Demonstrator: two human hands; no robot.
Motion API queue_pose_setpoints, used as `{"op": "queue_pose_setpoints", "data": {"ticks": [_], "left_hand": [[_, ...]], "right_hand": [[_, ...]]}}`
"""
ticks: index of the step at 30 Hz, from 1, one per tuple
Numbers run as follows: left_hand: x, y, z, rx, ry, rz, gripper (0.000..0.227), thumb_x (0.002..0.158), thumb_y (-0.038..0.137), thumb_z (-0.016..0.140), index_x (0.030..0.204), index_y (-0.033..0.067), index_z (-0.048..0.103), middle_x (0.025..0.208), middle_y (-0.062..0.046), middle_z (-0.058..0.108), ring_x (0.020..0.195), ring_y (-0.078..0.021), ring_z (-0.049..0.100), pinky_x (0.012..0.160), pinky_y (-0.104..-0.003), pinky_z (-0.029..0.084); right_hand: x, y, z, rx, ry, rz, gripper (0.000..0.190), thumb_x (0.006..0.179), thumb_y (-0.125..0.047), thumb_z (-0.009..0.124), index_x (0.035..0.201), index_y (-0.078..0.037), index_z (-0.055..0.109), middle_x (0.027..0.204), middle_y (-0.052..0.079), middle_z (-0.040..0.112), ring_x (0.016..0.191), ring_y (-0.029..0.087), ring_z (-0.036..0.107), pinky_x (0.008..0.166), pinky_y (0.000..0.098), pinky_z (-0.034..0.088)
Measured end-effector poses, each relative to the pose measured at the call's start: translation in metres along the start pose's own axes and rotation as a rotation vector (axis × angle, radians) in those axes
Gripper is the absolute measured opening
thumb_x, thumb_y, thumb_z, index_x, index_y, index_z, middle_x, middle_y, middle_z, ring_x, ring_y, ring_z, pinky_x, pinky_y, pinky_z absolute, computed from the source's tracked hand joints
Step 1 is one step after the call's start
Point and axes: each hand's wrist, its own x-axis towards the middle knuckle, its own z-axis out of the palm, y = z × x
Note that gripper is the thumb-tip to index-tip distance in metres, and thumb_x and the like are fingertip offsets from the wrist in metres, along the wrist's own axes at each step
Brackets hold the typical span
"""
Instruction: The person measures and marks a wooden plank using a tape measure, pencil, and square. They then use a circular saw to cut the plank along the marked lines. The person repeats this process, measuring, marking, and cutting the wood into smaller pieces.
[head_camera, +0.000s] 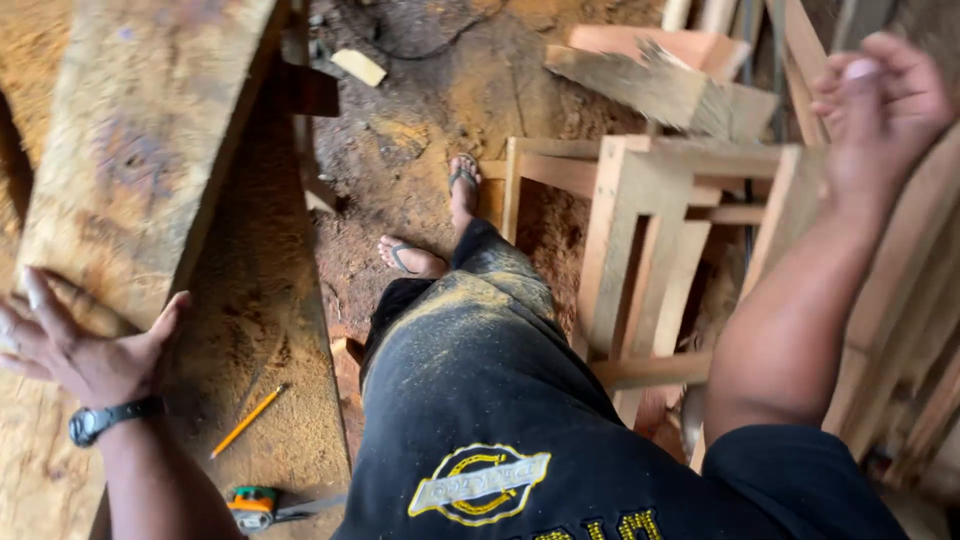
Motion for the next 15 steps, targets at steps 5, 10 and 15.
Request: {"op": "queue_pose_setpoints", "data": {"ticks": [5, 10, 15], "left_hand": [[-0.007, 0.133, 0.009, -0.295, 0.111, 0.57, 0.085, 0.093, 0.052, 0.082, 0.147, -0.0073, 0.055, 0.154, -0.036, 0.038, 0.145, -0.0577, 0.036, 0.114, -0.079, 0.026], [-0.026, 0.199, 0.047, -0.302, -0.213, 0.919, 0.073, 0.081, 0.044, 0.085, 0.144, 0.0137, 0.063, 0.164, -0.028, 0.038, 0.154, -0.0547, 0.033, 0.118, -0.069, 0.034], [-0.016, 0.182, 0.044, -0.355, -0.163, 0.938, 0.057, 0.081, 0.025, 0.089, 0.131, 0.0031, 0.07, 0.151, -0.035, 0.05, 0.141, -0.0532, 0.05, 0.122, -0.061, 0.042]], "right_hand": [[-0.06, -0.041, -0.102, -0.148, 0.167, 0.05, 0.027, 0.122, -0.02, 0.052, 0.146, -0.009, 0.058, 0.132, 0.017, 0.073, 0.107, 0.02, 0.074, 0.084, 0.0252, 0.057], [-0.092, 0.002, -0.167, -0.375, 0.368, -0.053, 0.017, 0.113, 0.004, 0.064, 0.129, -0.002, 0.067, 0.108, 0.016, 0.081, 0.085, 0.02, 0.078, 0.06, 0.0279, 0.058], [-0.154, 0.199, -0.247, -1.03, 0.162, 0.081, 0.017, 0.103, -0.02, 0.077, 0.089, -0.01, 0.076, 0.08, 0.007, 0.071, 0.074, 0.021, 0.068, 0.067, 0.0366, 0.055]]}}
